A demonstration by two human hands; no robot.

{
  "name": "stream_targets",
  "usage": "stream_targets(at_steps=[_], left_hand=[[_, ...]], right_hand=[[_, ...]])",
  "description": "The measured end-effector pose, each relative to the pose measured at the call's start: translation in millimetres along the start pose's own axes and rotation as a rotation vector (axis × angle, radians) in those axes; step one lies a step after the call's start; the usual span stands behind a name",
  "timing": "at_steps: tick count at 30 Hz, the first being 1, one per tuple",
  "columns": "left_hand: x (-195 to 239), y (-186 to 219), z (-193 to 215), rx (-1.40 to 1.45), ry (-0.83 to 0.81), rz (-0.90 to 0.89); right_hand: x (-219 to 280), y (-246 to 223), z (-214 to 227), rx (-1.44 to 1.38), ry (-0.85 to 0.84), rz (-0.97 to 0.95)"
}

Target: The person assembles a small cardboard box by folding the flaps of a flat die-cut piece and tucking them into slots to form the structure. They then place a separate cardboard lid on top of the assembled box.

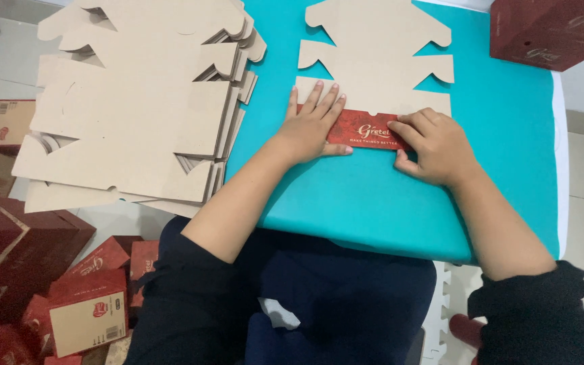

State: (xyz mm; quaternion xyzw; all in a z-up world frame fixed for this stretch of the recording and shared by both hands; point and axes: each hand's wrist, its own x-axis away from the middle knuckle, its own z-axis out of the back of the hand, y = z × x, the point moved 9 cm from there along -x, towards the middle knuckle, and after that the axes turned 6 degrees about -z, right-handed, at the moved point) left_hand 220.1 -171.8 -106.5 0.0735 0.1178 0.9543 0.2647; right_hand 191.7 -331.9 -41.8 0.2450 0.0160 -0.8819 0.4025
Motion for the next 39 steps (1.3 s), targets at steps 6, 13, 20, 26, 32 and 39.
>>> stream_targets(at_steps=[6,13,20,26,32,39], left_hand=[[2.9,0.3,4.6,0.026,0.04,-0.002],[12.7,0.5,36.1,0.168,0.189,-0.073],[80.4,45.6,143.9,0.167,1.01,-0.527],[48.9,3.2,112.9,0.597,0.9,-0.203],[13.2,-37.1,57.9,0.733,0.693,0.097],[7.7,-33.1,55.8,0.371,0.772,0.083]], right_hand=[[6.1,-6.6,-3.7,0.162,-0.028,-0.007],[8.0,2.4,18.2,0.173,0.12,-0.047],[21.4,-10.3,83.7,0.301,0.487,0.095],[15.5,25.4,76.3,0.351,0.448,-0.159],[1.6,49.3,27.6,0.103,0.208,-0.263],[-4.7,48.4,25.2,-0.157,0.217,-0.297]])
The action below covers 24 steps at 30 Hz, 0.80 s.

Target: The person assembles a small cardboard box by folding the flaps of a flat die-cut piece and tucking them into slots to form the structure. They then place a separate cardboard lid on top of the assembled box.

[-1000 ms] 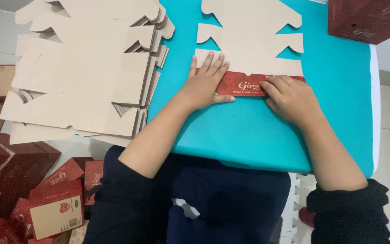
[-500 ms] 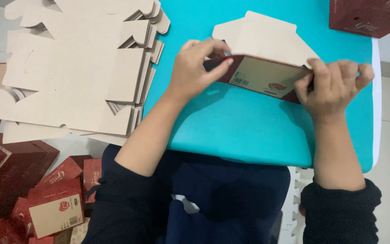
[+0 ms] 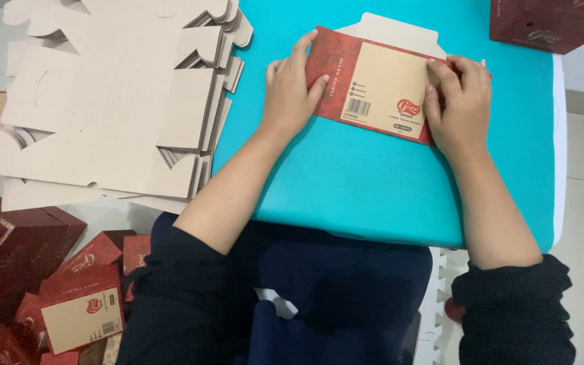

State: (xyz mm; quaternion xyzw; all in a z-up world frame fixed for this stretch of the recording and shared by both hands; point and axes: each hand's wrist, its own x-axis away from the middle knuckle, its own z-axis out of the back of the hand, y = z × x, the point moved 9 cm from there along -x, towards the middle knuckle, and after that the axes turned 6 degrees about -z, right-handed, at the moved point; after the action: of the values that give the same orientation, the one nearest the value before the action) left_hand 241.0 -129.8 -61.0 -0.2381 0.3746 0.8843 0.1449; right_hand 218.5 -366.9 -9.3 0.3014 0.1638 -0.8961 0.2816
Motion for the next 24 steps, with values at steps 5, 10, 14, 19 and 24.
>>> stream_targets(at_steps=[5,10,14,19,24], left_hand=[[6.0,14.6,6.9,0.724,0.013,0.026],[3.7,17.9,-3.3,0.805,-0.116,0.098],[7.4,1.0,-6.9,0.417,-0.068,0.083],[9.2,51.8,7.6,0.014,-0.11,-0.324],[30.4,68.9,-38.6,-0.104,-0.455,-0.588]], right_hand=[[7.1,21.9,6.4,-0.202,0.02,-0.086],[12.2,29.0,-5.8,-0.356,-0.092,-0.145],[15.5,31.9,-30.7,-0.213,-0.217,-0.155],[15.1,30.7,-39.8,-0.024,-0.254,-0.177],[1.6,-7.2,-12.6,-0.001,-0.175,0.032]])
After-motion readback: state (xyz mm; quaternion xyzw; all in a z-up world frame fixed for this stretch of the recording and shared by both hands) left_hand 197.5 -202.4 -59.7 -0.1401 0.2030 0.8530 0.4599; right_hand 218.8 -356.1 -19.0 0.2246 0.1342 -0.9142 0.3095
